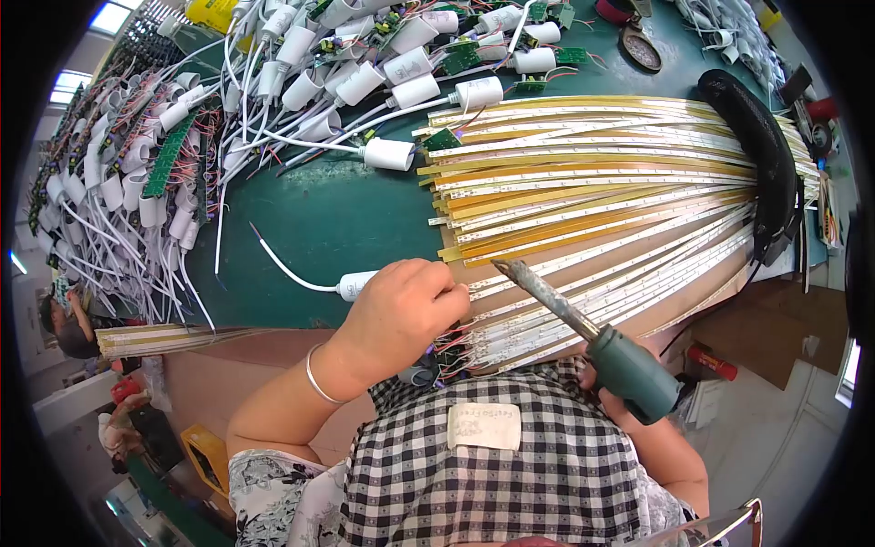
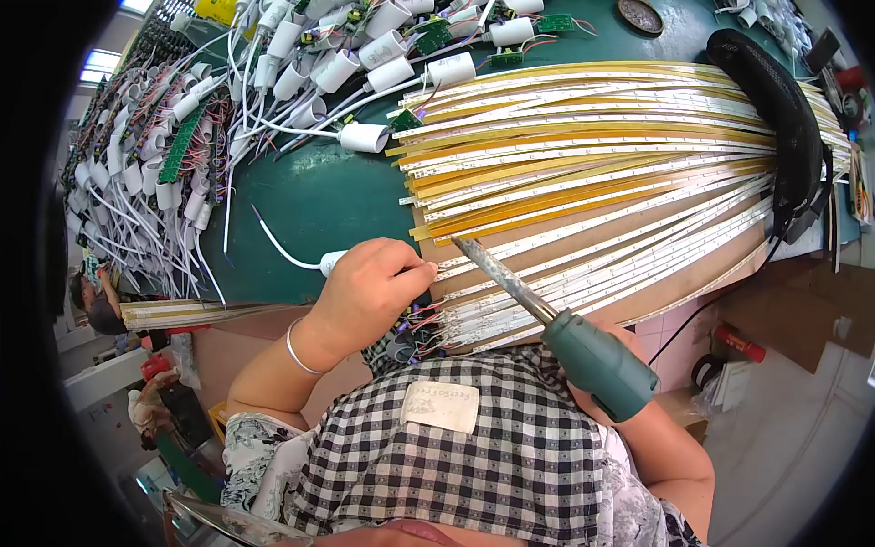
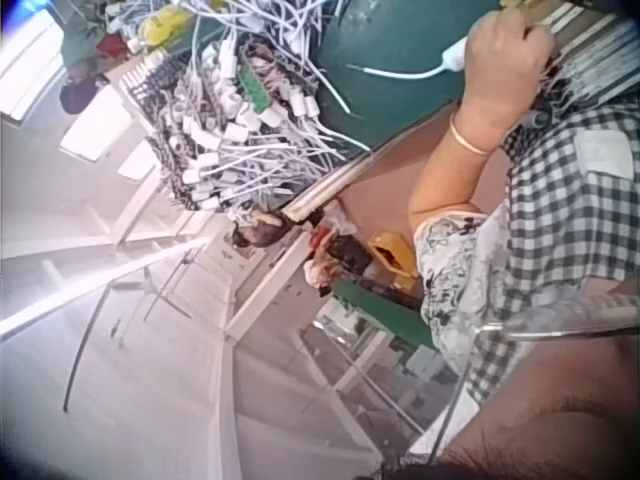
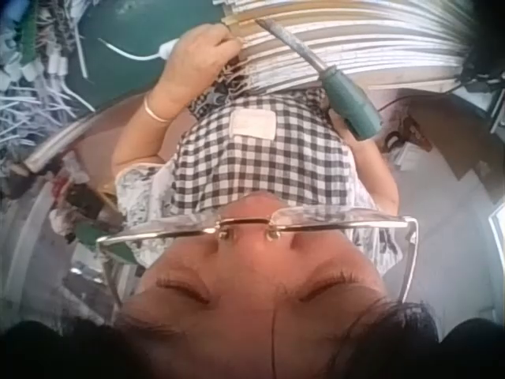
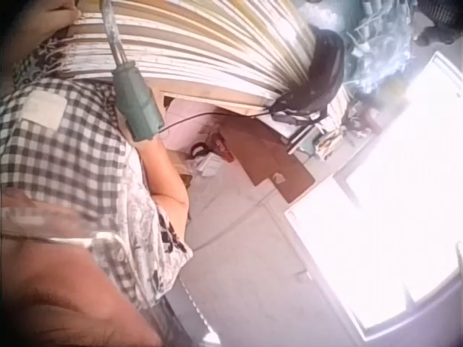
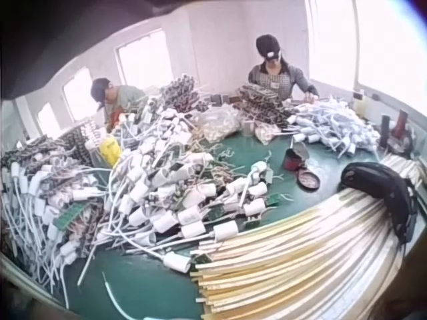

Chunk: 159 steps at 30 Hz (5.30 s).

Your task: The person solders wires onto LED strips at an industrial assembly station, attaching them to circuit boards with a soldering iron.

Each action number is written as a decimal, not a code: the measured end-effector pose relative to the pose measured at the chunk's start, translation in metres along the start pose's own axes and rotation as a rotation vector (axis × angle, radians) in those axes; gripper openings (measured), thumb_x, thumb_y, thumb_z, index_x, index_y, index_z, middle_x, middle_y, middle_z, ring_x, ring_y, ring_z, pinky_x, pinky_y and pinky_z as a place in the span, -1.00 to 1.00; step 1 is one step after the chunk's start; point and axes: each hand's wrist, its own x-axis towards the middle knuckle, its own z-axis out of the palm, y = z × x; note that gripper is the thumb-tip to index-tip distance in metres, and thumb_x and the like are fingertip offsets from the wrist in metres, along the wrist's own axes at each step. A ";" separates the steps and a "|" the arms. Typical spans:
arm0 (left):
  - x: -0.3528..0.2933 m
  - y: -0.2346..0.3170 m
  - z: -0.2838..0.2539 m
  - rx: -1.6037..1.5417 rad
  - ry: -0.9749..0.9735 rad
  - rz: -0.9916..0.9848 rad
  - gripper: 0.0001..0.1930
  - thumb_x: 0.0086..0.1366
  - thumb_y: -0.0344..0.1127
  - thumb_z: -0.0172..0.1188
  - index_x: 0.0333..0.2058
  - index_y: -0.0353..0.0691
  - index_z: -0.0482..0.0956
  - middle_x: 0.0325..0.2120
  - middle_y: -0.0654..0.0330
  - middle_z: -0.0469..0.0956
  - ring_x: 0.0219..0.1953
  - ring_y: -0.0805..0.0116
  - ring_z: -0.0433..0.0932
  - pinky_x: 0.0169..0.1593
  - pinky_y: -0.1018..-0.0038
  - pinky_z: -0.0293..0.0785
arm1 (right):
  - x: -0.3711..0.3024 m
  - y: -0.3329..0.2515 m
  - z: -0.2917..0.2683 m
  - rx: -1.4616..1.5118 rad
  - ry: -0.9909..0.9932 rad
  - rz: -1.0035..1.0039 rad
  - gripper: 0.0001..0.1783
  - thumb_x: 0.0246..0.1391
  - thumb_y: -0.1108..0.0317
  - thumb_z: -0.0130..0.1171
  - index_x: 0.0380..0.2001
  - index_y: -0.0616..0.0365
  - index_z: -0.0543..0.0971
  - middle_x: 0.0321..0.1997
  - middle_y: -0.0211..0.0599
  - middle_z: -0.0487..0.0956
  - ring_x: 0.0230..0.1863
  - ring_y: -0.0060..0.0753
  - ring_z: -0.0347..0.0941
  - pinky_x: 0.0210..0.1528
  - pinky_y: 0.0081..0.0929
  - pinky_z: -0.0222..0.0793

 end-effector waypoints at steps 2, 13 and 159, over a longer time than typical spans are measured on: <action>0.000 -0.001 0.001 -0.007 0.010 0.004 -0.91 0.01 -0.45 0.22 -0.44 -0.22 0.57 -0.52 0.20 0.44 -0.44 0.24 0.49 -0.38 0.39 0.45 | 0.000 0.000 -0.001 -0.008 -0.011 -0.059 -0.49 0.05 0.13 0.16 -0.06 0.33 0.45 -0.45 -0.30 0.55 -0.42 -0.49 0.48 -0.29 -0.55 0.41; 0.002 0.008 0.006 -0.052 0.117 -0.152 -0.87 -0.03 -0.43 0.26 -0.44 -0.18 0.53 -0.44 0.22 0.47 -0.20 0.17 0.42 -0.06 0.27 0.29 | 0.000 0.006 0.008 0.205 0.062 -0.044 -0.70 -0.04 0.60 0.03 -0.15 0.35 0.45 -0.40 -0.25 0.54 -0.46 -0.42 0.50 -0.27 -0.47 0.44; 0.010 0.013 0.011 0.023 0.086 -0.351 -0.89 -0.13 -0.41 0.24 -0.63 -0.09 0.46 -0.26 0.31 0.38 -0.04 0.22 0.31 0.06 0.17 0.06 | 0.021 -0.008 0.010 0.699 0.054 0.139 -0.22 0.03 0.00 0.23 0.21 0.21 0.25 -0.23 -0.22 0.55 -0.25 -0.41 0.51 -0.17 -0.47 0.43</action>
